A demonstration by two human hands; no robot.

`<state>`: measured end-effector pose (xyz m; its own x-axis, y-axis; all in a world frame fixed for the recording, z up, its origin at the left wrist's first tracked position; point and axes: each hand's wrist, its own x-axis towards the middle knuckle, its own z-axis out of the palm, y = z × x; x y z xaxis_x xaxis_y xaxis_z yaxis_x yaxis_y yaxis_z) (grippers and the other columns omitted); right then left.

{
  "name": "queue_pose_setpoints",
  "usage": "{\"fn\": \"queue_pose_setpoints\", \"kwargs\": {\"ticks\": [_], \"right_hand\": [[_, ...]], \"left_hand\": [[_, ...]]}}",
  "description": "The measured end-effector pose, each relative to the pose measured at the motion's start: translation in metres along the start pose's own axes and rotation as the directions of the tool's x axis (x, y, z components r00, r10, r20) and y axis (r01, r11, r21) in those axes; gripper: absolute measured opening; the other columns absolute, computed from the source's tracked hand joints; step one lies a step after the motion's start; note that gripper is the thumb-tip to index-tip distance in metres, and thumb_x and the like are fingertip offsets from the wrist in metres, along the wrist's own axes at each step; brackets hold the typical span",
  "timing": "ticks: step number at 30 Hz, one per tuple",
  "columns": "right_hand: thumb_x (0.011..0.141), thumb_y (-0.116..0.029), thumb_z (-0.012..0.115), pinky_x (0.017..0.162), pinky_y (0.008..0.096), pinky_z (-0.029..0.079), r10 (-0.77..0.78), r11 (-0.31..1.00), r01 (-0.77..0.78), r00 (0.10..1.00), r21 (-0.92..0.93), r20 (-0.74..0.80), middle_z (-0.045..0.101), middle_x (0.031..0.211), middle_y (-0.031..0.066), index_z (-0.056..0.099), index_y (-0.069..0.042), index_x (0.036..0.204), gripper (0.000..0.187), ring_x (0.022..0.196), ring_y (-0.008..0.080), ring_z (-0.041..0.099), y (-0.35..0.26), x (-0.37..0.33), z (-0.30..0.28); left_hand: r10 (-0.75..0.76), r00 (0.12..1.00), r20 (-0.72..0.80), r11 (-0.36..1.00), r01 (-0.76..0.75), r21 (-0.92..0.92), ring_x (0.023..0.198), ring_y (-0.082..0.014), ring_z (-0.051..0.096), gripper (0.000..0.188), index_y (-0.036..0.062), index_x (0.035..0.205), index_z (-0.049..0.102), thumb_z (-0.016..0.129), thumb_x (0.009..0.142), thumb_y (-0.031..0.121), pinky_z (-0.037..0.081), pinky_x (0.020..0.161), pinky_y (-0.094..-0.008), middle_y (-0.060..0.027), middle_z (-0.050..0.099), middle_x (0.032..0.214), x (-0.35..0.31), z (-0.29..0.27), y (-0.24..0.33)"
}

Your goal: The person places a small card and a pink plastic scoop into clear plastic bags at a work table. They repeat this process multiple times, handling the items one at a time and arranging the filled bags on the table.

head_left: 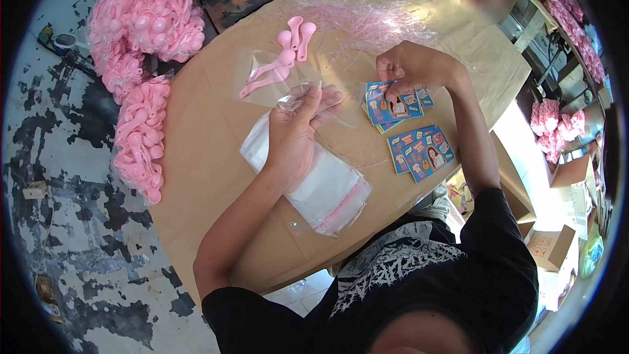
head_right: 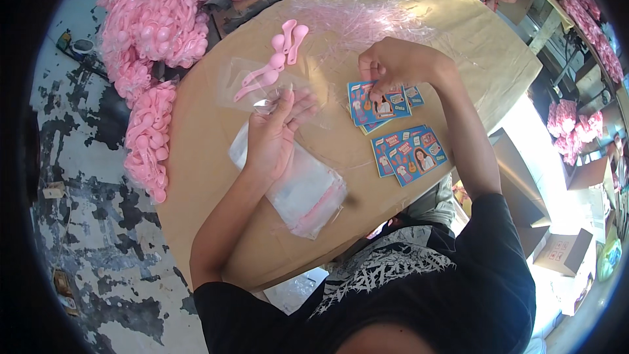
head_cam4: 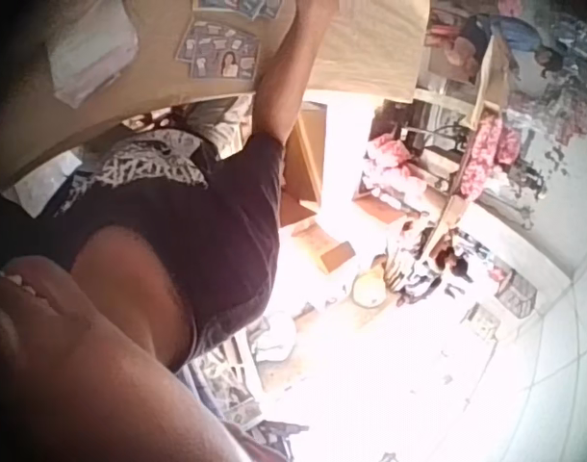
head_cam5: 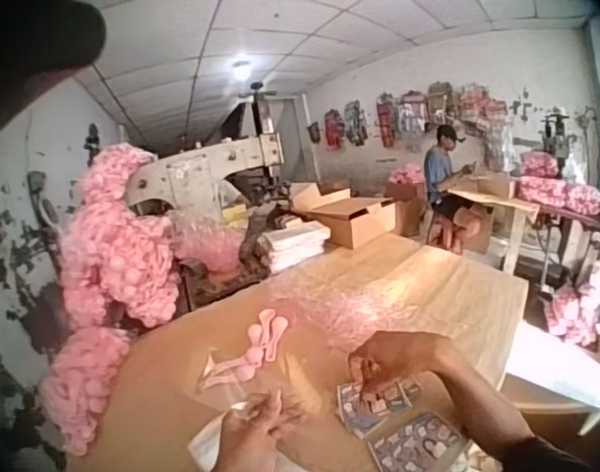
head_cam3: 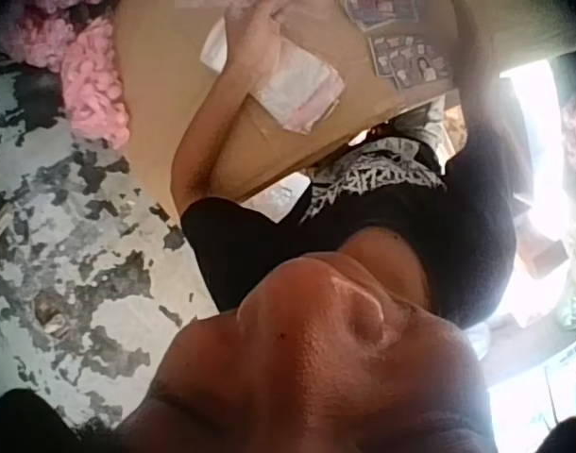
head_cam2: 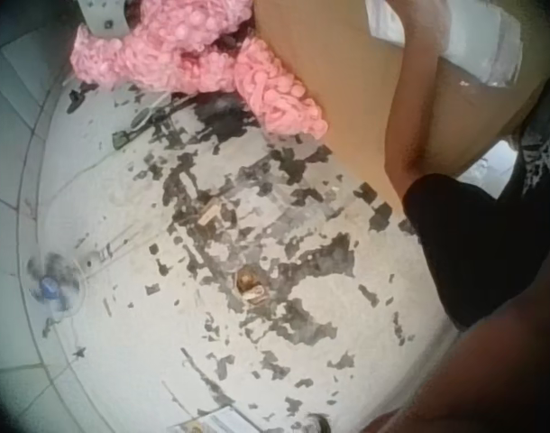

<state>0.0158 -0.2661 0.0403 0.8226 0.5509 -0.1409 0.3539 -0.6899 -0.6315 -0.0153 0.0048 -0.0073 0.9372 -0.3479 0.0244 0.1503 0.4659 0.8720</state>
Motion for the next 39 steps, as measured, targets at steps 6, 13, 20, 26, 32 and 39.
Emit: {"fn": "queue_pose_setpoints", "kwargs": {"ticks": [6,13,20,26,32,39], "right_hand": [[0.091,-0.02,0.067,0.047,0.0245,0.043,-0.083,0.996,0.073,0.977,-0.056,-0.196,0.061,0.065,0.0018,0.064,-0.002,0.092,0.018,0.056,0.0053,0.056,-0.001,0.003,0.001],[0.098,-0.023,0.057,0.041,0.0182,0.037,0.026,0.903,0.088,0.966,0.419,-0.259,0.062,0.069,-0.0011,0.06,-0.006,0.107,0.019,0.046,0.0035,0.05,-0.05,0.001,0.023],[0.098,-0.017,0.056,0.052,0.0203,0.045,0.065,0.874,0.217,0.835,0.435,-0.546,0.068,0.092,0.0022,0.06,-0.004,0.109,0.018,0.068,0.0016,0.056,-0.046,0.009,0.022],[0.097,-0.014,0.057,0.057,0.021,0.044,0.011,0.92,0.095,0.964,0.381,-0.267,0.065,0.086,-0.0017,0.061,-0.002,0.106,0.016,0.068,0.0012,0.052,-0.045,0.004,0.018],[0.095,-0.014,0.06,0.054,0.0211,0.044,-0.103,0.894,0.255,0.917,0.368,-0.385,0.061,0.078,-0.0006,0.062,-0.002,0.108,0.019,0.065,0.0022,0.053,-0.041,0.018,0.043],[0.092,-0.028,0.068,0.048,0.0218,0.039,-0.015,0.807,0.189,0.953,0.559,-0.301,0.059,0.068,-0.0013,0.067,-0.001,0.102,0.029,0.054,0.0024,0.049,-0.036,0.021,0.056]], "left_hand": [[0.022,0.998,-0.061,0.995,-0.028,-0.095,0.105,-0.0286,0.064,0.032,0.0007,0.115,0.05,0.061,0.096,0.023,0.052,0.094,-0.0418,-0.0191,0.062,0.112,-0.002,-0.002,0.005],[0.054,0.991,-0.119,0.986,-0.072,-0.151,0.114,-0.0286,0.059,0.043,0.0003,0.126,0.042,0.058,0.097,0.028,0.048,0.101,-0.0413,-0.0225,0.056,0.122,-0.001,0.003,0.008],[0.069,0.99,-0.125,0.984,-0.088,-0.154,0.116,-0.0268,0.058,0.033,0.0039,0.125,0.049,0.052,0.1,0.025,0.046,0.106,-0.0431,-0.014,0.059,0.12,0.0,-0.002,0.008],[0.065,0.988,-0.138,0.983,-0.087,-0.159,0.118,-0.0263,0.056,0.034,0.001,0.119,0.052,0.057,0.098,0.027,0.045,0.106,-0.0423,-0.0171,0.056,0.124,0.001,-0.003,0.007],[0.068,0.988,-0.139,0.984,-0.089,-0.154,0.117,-0.0211,0.056,0.041,-0.0005,0.128,0.051,0.056,0.098,0.028,0.045,0.105,-0.04,-0.0121,0.059,0.122,0.003,0.0,0.008],[0.059,0.995,-0.076,0.997,-0.062,-0.048,0.101,-0.0125,0.062,0.037,-0.0037,0.124,0.055,0.055,0.1,0.025,0.049,0.095,-0.0324,-0.0073,0.065,0.11,-0.001,0.0,0.007]]}}
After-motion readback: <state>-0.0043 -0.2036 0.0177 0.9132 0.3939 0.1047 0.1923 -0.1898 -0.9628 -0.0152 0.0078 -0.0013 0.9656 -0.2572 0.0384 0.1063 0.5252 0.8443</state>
